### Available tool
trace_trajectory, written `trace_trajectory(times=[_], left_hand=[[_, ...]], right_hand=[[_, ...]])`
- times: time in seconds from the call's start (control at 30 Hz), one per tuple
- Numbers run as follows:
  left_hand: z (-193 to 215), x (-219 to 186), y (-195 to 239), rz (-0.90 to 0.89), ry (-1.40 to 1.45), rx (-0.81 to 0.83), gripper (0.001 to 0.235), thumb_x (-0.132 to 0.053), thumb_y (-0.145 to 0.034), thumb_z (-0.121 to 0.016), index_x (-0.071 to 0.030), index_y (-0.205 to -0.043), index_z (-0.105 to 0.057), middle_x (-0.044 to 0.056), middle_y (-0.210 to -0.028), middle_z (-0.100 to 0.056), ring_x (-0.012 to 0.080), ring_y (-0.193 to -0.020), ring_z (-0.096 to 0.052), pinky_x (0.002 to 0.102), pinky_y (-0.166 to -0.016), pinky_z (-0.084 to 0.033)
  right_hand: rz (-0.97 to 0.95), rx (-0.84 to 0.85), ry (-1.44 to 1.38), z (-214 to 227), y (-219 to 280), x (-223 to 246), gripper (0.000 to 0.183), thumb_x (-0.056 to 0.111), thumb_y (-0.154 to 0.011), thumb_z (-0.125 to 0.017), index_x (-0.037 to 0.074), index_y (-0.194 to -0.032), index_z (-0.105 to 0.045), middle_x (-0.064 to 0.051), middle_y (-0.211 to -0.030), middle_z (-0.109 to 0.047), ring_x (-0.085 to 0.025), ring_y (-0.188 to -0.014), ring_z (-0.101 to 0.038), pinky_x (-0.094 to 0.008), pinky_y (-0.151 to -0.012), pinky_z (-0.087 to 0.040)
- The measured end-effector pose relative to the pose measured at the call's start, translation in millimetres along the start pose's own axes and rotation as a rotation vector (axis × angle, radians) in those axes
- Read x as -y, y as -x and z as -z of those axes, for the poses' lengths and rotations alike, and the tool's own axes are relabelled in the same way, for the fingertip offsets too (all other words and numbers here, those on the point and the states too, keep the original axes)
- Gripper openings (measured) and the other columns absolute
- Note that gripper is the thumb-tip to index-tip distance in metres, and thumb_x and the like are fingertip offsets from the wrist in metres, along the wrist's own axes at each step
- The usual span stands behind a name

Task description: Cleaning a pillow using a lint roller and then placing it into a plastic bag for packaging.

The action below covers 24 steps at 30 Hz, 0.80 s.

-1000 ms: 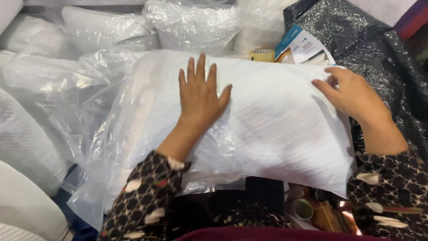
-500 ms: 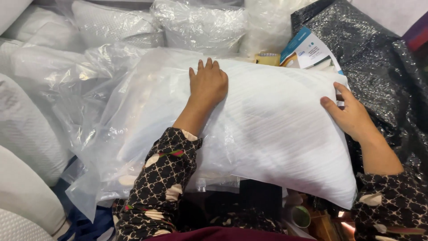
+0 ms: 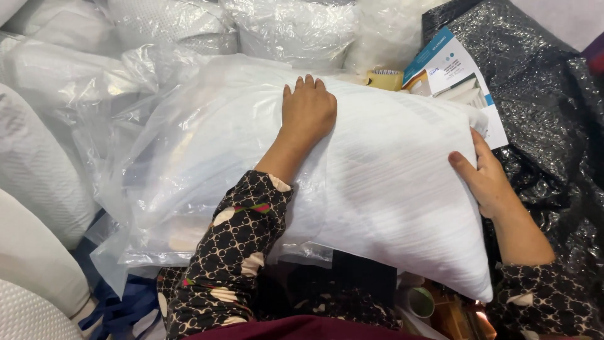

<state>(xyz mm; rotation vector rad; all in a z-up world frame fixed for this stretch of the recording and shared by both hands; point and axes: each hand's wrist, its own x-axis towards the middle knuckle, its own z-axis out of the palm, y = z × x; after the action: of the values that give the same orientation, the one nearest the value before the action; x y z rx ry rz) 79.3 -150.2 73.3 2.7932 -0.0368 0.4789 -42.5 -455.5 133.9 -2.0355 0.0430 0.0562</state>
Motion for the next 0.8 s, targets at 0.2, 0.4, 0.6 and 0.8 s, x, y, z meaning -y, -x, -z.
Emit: trace_trajectory(times=[0.2, 0.4, 0.6, 0.8], left_hand=[[34, -10, 15, 0.007, -0.004, 0.07, 0.062, -0.036, -0.097, -0.029, 0.001, -0.145, -0.045, 0.022, -0.156, -0.037, 0.0426, -0.145, -0.029, 0.061, -0.117, -0.018], [104, -10, 122, -0.303, 0.203, -0.247, 0.054, -0.045, -0.101, -0.05, -0.004, -0.135, -0.056, 0.021, -0.139, -0.044, 0.0421, -0.131, -0.037, 0.061, -0.106, -0.025], [96, 22, 258, -0.25, 0.343, -0.032, 0.024, -0.035, -0.097, -0.062, -0.011, -0.094, -0.066, 0.002, -0.084, -0.068, 0.0192, -0.068, -0.064, 0.035, -0.059, -0.048], [50, 67, 316, 0.012, 0.053, 0.297, 0.033, -0.047, -0.096, -0.061, -0.015, -0.098, -0.065, 0.003, -0.084, -0.068, 0.0273, -0.062, -0.067, 0.041, -0.048, -0.051]], right_hand=[[0.226, 0.094, 0.47, 12, -12, -6, 0.077, 0.055, -0.088, -0.049, 0.007, -0.149, -0.047, -0.016, -0.15, -0.052, -0.033, -0.138, -0.047, -0.05, -0.109, -0.037], [0.468, 0.028, 0.739, -4, -42, 23, 0.073, 0.052, -0.095, -0.058, 0.005, -0.15, -0.048, -0.022, -0.146, -0.051, -0.04, -0.139, -0.046, -0.057, -0.11, -0.038], [0.67, 0.244, 0.71, -79, -97, 75, 0.053, 0.039, -0.104, -0.048, 0.007, -0.147, -0.05, -0.016, -0.146, -0.054, -0.034, -0.132, -0.049, -0.05, -0.108, -0.036], [0.617, 0.397, 0.772, -151, -141, 120, 0.049, 0.025, -0.105, -0.043, 0.012, -0.152, -0.043, -0.012, -0.154, -0.047, -0.033, -0.14, -0.043, -0.048, -0.113, -0.033]])
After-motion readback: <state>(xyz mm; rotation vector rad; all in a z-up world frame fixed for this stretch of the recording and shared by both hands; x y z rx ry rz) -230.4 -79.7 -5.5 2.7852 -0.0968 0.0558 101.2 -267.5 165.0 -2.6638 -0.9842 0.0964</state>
